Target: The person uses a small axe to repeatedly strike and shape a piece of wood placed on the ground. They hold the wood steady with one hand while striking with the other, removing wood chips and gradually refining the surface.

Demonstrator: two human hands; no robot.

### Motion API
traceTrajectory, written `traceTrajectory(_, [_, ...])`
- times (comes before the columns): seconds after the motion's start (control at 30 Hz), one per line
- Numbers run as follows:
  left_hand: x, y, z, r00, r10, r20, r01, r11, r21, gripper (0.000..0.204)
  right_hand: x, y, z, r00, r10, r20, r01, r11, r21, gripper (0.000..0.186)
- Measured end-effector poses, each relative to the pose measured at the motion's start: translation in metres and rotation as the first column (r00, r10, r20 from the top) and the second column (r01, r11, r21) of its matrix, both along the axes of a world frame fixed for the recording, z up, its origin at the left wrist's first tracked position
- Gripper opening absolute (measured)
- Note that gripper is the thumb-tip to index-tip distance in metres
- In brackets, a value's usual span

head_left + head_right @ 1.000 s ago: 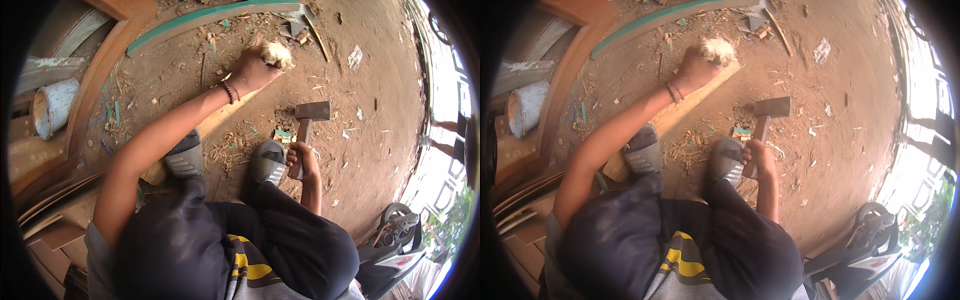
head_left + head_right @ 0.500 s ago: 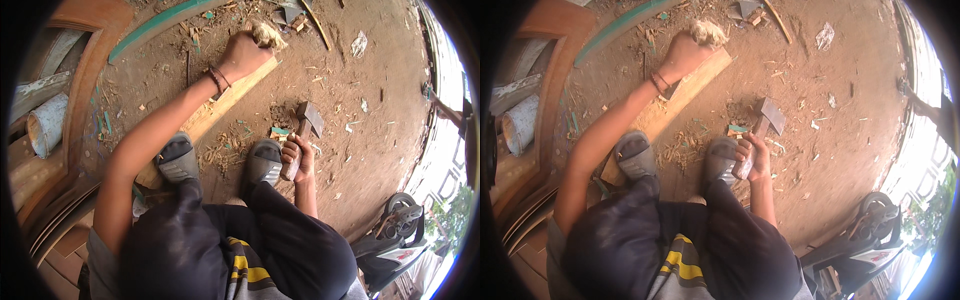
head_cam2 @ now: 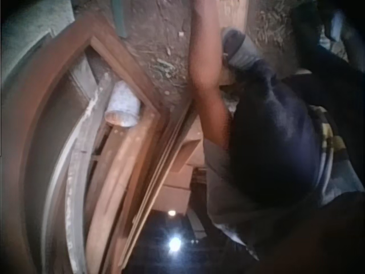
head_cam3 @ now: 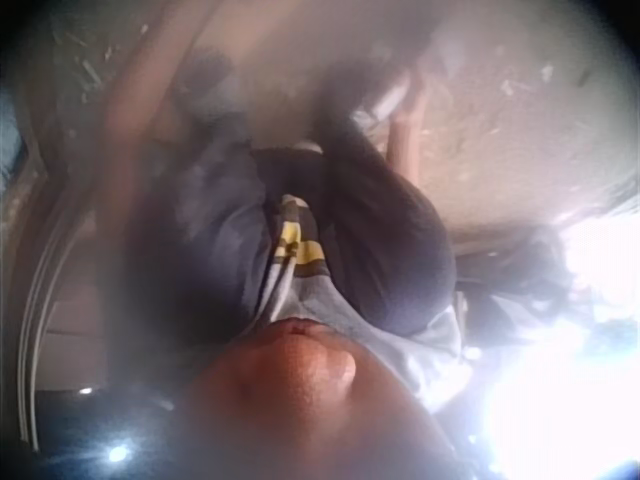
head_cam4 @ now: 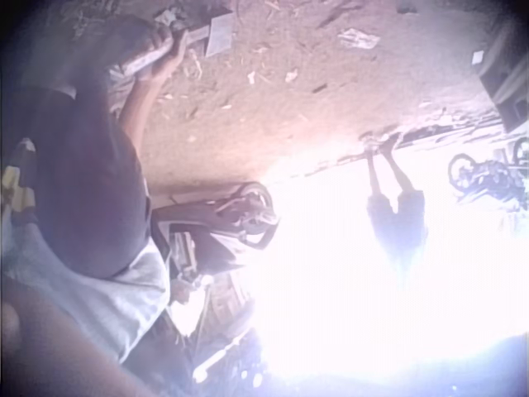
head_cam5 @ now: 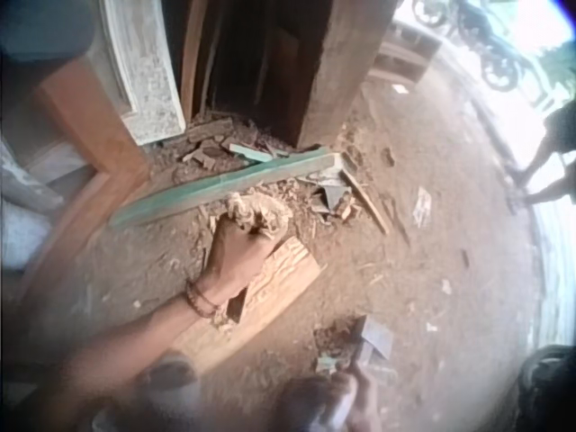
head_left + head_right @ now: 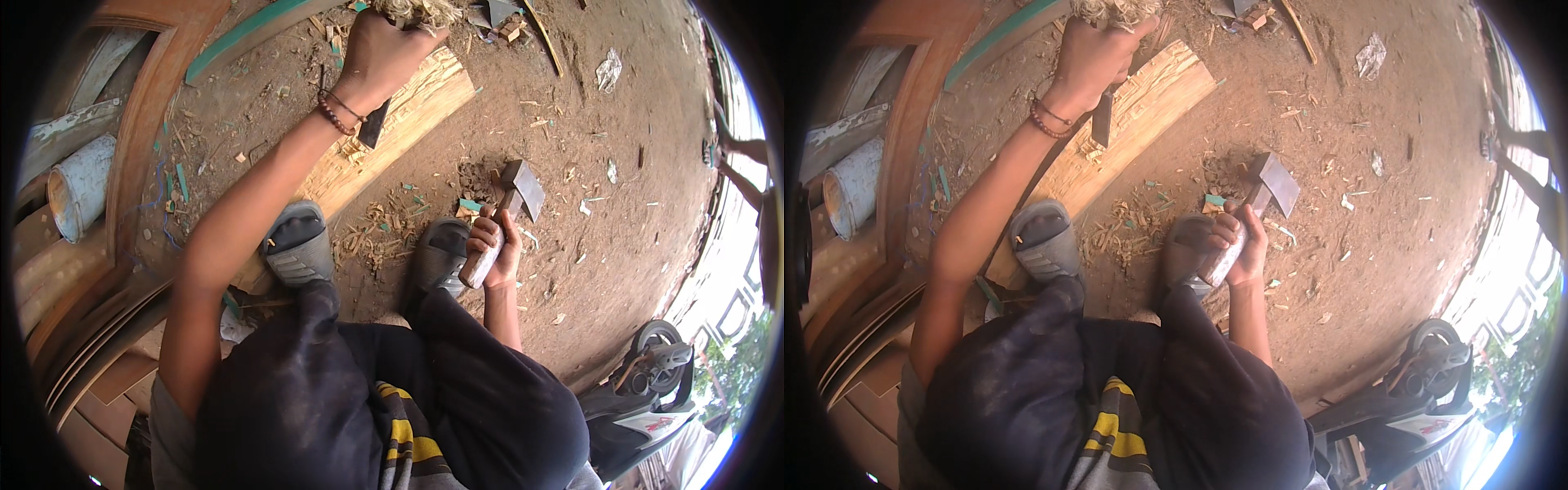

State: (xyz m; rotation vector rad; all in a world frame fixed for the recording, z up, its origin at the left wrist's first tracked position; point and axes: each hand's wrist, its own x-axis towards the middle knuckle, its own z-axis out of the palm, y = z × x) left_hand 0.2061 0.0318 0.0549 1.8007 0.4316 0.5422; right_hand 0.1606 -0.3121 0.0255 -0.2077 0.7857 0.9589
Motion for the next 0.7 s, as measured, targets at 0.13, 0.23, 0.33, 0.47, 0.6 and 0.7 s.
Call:
traceTrajectory(0.13, [-0.005,-0.011,0.002,0.995,0.08,0.062,-0.091,0.975,0.204,0.012,-0.001,0.0,-0.002,1.0,0.011,0.027,-0.012,1.0,0.014,0.028])
traceTrajectory(0.23, [-0.011,-0.013,0.0,0.995,0.076,0.059,-0.09,0.947,0.307,0.008,-0.001,0.001,-0.003,0.998,0.034,0.044,-0.034,0.999,-0.011,0.029])
traceTrajectory(0.33, [-0.015,-0.013,-0.006,0.992,0.039,0.116,-0.079,0.929,0.361,0.007,-0.002,0.002,-0.004,0.996,0.061,0.058,-0.059,0.998,-0.023,0.03])
traceTrajectory(0.47, [-0.023,-0.009,-0.01,0.977,-0.056,0.204,-0.064,0.841,0.538,0.027,-0.003,0.004,-0.006,0.997,0.067,0.046,-0.067,0.998,-0.019,0.033])
traceTrajectory(0.6, [-0.033,-0.005,-0.013,0.977,-0.039,-0.209,0.183,0.655,0.733,0.05,-0.004,0.005,-0.006,0.997,0.063,0.041,-0.062,0.998,-0.015,0.034])
traceTrajectory(0.7, [-0.035,-0.007,-0.016,0.996,-0.063,-0.069,0.093,0.675,0.732,0.05,-0.005,0.006,-0.006,0.996,0.081,0.04,-0.08,0.996,-0.029,0.035])
